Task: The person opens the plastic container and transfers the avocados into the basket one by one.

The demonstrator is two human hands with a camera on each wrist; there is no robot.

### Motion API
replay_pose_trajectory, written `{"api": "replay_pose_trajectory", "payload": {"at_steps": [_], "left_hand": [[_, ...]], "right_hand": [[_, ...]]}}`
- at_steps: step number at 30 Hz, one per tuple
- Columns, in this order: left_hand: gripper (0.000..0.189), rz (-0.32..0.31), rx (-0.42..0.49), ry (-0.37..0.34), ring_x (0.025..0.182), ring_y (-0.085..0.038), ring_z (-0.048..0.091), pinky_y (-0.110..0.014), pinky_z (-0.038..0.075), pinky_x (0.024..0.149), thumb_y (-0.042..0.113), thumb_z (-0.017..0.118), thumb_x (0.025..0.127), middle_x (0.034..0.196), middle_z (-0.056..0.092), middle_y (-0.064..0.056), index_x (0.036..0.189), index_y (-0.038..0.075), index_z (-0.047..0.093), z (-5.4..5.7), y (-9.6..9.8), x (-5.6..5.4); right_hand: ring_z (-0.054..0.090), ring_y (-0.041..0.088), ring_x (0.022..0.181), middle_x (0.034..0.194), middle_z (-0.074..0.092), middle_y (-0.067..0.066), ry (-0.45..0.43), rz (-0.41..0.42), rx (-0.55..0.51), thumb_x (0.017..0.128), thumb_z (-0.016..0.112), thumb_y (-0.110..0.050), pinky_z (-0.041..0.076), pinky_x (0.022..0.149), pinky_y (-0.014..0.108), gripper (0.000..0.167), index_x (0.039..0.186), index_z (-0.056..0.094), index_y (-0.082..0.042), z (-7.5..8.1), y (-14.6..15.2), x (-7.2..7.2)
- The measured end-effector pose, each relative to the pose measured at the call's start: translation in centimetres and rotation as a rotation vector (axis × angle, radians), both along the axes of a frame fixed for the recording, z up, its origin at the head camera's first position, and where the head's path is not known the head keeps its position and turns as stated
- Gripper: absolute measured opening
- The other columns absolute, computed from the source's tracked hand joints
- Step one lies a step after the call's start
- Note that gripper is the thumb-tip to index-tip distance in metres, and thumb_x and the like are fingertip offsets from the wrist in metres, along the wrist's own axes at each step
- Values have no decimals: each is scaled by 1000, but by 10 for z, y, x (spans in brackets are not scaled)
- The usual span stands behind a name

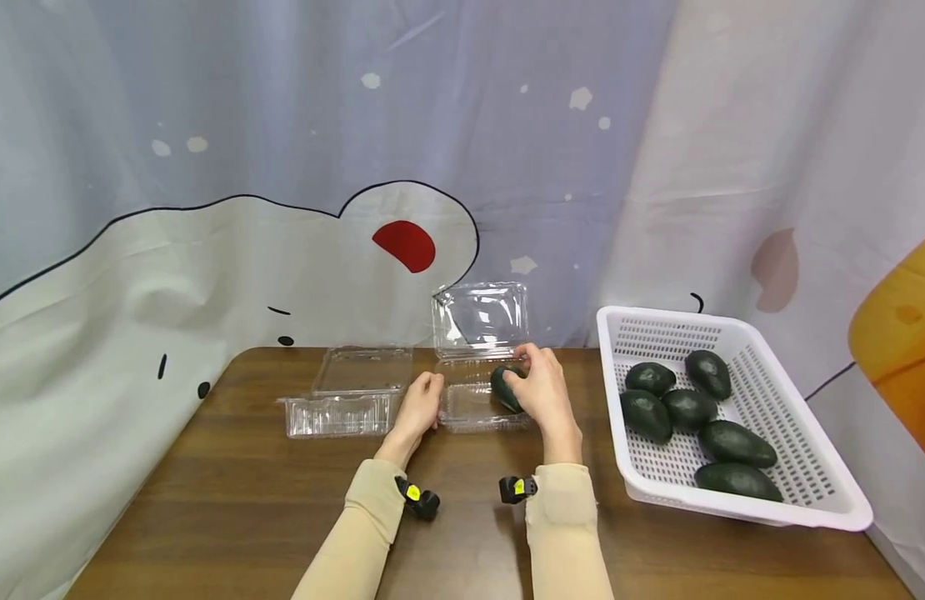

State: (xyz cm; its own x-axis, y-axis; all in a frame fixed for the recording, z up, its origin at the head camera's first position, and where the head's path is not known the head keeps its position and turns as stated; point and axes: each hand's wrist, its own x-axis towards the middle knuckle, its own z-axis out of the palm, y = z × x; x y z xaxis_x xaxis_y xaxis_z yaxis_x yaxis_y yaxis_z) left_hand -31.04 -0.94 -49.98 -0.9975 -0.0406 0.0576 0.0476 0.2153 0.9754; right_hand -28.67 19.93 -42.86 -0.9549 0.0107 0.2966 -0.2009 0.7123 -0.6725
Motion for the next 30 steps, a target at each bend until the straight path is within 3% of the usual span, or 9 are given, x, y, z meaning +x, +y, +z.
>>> {"api": "replay_pose_trajectory", "payload": {"at_steps": [9,15,24,30], "left_hand": [[31,-1,-20,0,36,-12,36,-23,34,34,26,44,105,55,41,0,99,-2,56,1,-1,1],[31,-3,-27,-1,38,-12,38,-23,37,36,24,44,105,57,41,0,103,-4,56,1,-2,3],[28,-3,-25,2,42,-13,42,-26,42,39,25,45,105,59,42,-1,96,1,56,2,0,2],[29,5,-20,-2,45,-13,42,-26,43,40,25,45,105,62,43,-2,96,-1,56,1,0,3]], "right_hand": [[49,32,97,106,53,15,-38,23,33,87,74,-14,42,85,47,29,111,62,-4,-13,-13,-9],[52,30,93,97,56,11,-47,30,66,83,77,-11,43,82,45,26,104,64,-6,-24,-18,-14],[45,39,110,119,45,21,-122,21,87,78,82,-19,41,91,52,43,114,58,-12,-29,-30,-18],[46,40,110,118,45,22,-126,38,123,74,83,-19,42,90,52,50,116,56,-13,-30,-35,-18]]}}
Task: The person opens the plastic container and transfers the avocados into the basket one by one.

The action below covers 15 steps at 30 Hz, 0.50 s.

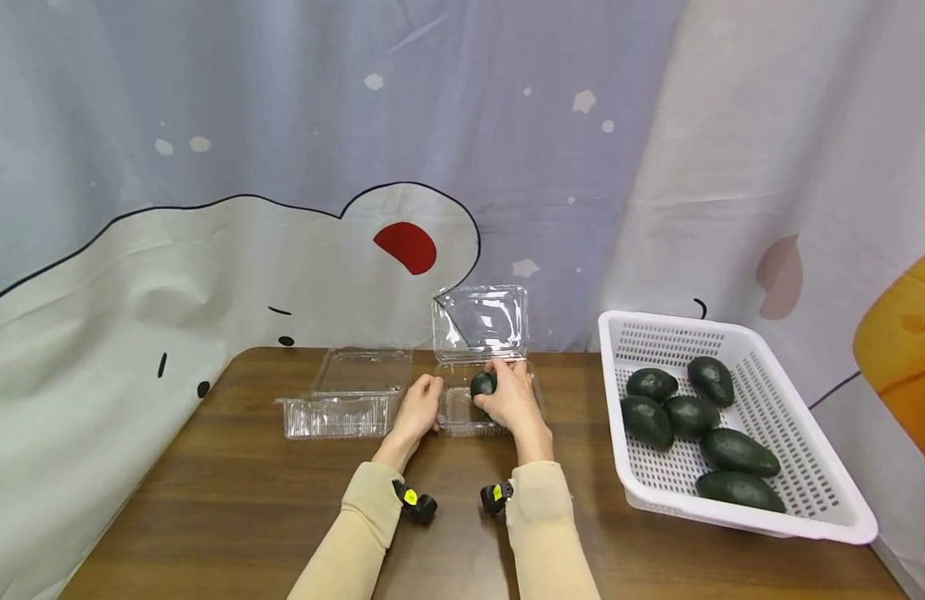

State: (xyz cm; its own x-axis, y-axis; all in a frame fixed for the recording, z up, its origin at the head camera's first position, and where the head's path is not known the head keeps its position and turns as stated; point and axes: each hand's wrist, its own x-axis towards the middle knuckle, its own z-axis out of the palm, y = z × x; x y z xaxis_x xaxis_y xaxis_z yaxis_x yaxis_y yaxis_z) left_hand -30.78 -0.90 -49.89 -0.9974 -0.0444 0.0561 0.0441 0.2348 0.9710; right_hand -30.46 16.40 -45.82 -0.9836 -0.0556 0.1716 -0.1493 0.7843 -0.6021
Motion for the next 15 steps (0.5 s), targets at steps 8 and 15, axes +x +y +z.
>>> {"api": "replay_pose_trajectory", "payload": {"at_steps": [8,15], "left_hand": [[29,2,1,17,47,-14,43,-26,44,39,24,45,105,63,43,-3,96,-1,57,-1,-1,1],[30,2,3,11,45,-13,43,-27,47,42,25,45,105,64,42,-2,93,0,56,-1,0,-2]], "right_hand": [[48,38,100,110,44,17,-41,46,-4,70,81,-13,44,82,48,52,115,55,-16,-1,-4,0],[48,36,100,109,45,16,-38,42,-3,68,80,-15,45,80,47,50,112,55,-17,-1,-3,0]]}}
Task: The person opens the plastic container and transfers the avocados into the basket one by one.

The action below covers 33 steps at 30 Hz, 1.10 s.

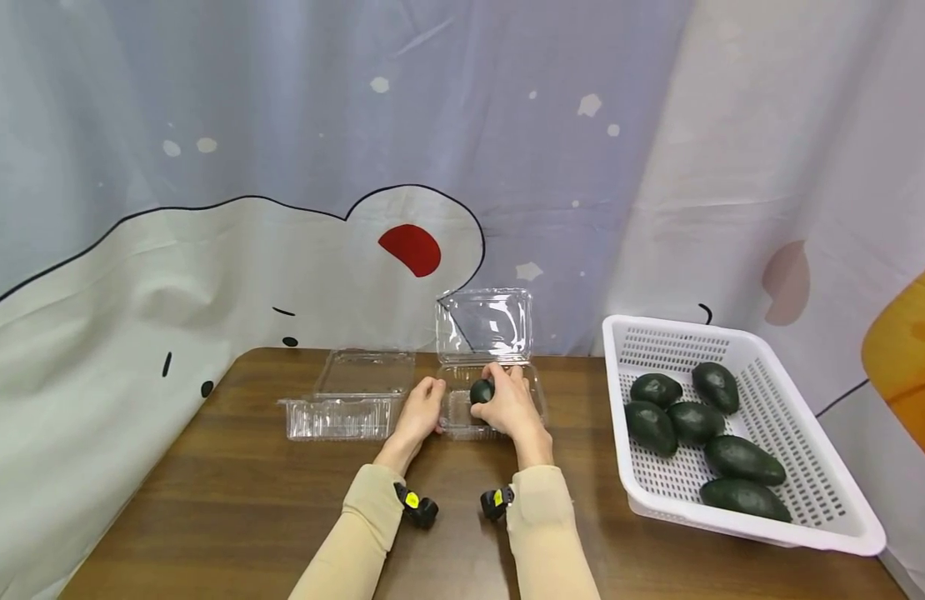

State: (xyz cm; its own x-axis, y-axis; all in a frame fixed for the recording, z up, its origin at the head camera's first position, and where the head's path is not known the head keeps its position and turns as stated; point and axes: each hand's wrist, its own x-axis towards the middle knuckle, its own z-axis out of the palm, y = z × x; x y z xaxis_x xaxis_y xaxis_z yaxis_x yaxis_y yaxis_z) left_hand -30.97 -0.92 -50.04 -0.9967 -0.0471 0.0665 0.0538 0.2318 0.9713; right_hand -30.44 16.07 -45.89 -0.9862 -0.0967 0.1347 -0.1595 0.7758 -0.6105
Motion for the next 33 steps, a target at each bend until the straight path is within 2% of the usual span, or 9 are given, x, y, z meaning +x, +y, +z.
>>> {"api": "replay_pose_trajectory", "payload": {"at_steps": [12,19,25,33], "left_hand": [[32,-9,1,-6,45,-12,43,-27,48,43,25,44,105,67,43,-2,103,-3,58,-1,2,-1],[31,-10,9,-4,43,-12,43,-29,48,44,25,44,105,65,42,-2,99,-2,57,-3,3,0],[31,-13,1,3,41,-12,43,-28,48,44,25,45,105,61,41,-1,99,-2,59,-1,1,-1],[31,0,7,2,40,-12,44,-27,48,43,26,47,105,61,43,-1,98,-1,60,-1,-1,0]], "right_hand": [[50,35,98,112,46,18,43,-21,-1,67,79,-16,45,81,47,53,115,56,-16,2,4,4],[48,36,104,115,47,18,83,-21,-13,67,81,-19,44,83,48,54,115,56,-18,3,7,7],[47,36,104,114,46,18,130,-8,-73,66,80,-14,44,86,50,54,116,57,-15,13,9,16],[49,37,103,113,46,19,194,0,-83,67,79,-14,45,86,49,56,119,57,-13,32,8,28]]}}
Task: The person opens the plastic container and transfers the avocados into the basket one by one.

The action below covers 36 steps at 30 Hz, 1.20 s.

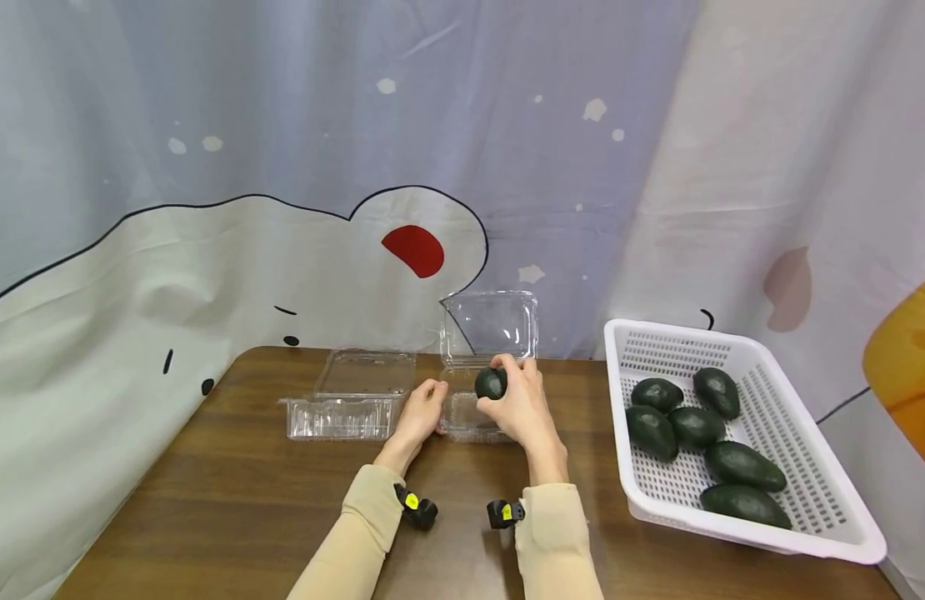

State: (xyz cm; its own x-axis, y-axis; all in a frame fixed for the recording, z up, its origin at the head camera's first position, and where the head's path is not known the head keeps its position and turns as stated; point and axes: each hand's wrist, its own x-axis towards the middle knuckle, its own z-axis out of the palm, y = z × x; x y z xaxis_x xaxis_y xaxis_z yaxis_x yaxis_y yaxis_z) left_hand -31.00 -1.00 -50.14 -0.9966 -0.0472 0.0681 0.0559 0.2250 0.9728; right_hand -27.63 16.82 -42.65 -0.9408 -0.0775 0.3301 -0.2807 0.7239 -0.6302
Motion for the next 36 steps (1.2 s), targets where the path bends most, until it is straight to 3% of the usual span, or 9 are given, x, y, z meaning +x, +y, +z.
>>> {"api": "replay_pose_trajectory", "payload": {"at_steps": [11,20,25,29,36], "left_hand": [[35,0,5,-14,40,-12,45,-30,50,45,28,48,104,61,43,0,95,-4,59,2,2,3],[33,5,18,3,39,-12,45,-29,49,43,26,49,104,59,42,0,93,-3,59,4,0,2],[35,10,20,-10,40,-12,44,-28,49,43,27,48,104,59,41,1,95,-4,60,3,-1,0],[35,17,17,-10,39,-11,45,-27,49,43,28,49,104,59,41,1,94,-4,60,2,0,-1],[34,19,17,3,39,-11,43,-27,48,43,27,48,104,57,41,1,91,-3,59,0,1,1]], "right_hand": [[49,36,105,117,46,19,71,14,-1,67,81,-12,45,88,50,60,122,57,-11,33,4,18],[45,41,108,120,43,23,104,-19,90,70,77,-10,43,88,56,57,123,55,-10,82,34,21],[42,44,105,119,42,27,117,-39,190,70,76,-10,41,83,58,56,122,55,-8,112,62,28],[38,46,105,121,39,29,61,-55,303,72,75,-12,41,76,58,57,124,52,-8,131,90,38],[37,48,101,114,39,28,20,-58,524,70,78,-15,43,65,59,61,125,50,-8,146,135,53]]}}
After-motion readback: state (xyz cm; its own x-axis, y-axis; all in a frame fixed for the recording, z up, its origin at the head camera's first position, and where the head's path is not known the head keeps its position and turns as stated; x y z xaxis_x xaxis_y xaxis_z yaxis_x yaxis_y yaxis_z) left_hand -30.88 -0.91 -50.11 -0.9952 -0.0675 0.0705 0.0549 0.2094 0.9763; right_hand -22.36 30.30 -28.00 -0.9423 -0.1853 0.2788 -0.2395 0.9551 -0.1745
